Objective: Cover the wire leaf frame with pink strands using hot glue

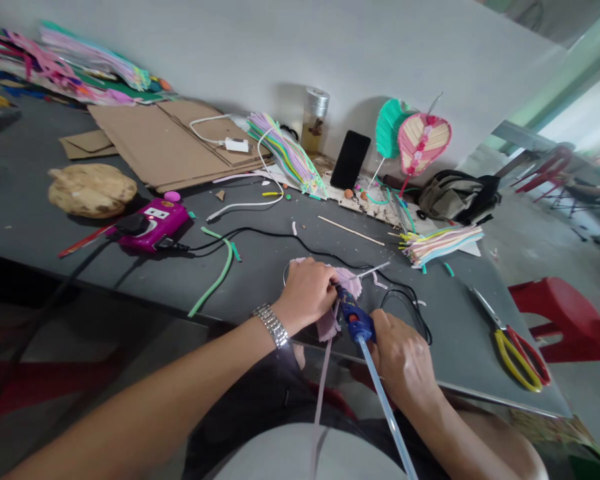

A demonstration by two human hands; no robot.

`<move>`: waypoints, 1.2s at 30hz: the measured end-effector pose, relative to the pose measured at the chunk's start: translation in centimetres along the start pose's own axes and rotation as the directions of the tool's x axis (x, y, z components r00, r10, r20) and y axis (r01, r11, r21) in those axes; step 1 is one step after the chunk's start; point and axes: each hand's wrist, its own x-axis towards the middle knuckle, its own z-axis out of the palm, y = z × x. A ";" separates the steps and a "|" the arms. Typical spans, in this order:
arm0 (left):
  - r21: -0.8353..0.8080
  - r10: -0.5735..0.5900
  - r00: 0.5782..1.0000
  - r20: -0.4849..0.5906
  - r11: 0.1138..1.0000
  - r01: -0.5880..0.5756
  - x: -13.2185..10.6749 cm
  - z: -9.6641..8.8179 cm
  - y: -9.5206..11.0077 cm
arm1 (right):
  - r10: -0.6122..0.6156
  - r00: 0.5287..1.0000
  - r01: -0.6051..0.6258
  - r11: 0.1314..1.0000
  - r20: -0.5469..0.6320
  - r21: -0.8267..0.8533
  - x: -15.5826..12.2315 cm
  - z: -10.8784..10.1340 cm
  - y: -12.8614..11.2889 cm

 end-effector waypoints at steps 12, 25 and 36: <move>-0.022 0.040 0.998 -0.043 0.999 -0.041 0.2 0.5 -0.5 | 0.012 1.000 -0.013 1.000 0.011 0.026 0.0 0.1 0.1; -0.062 -0.015 1.000 0.005 0.998 0.015 0.4 -0.3 0.1 | 0.476 0.867 -0.475 0.703 0.146 0.529 -2.2 0.6 2.5; -0.023 0.037 0.999 -0.008 0.999 -0.037 0.2 0.0 -0.3 | 0.687 0.681 -0.661 0.429 0.253 0.615 -4.2 -0.6 4.8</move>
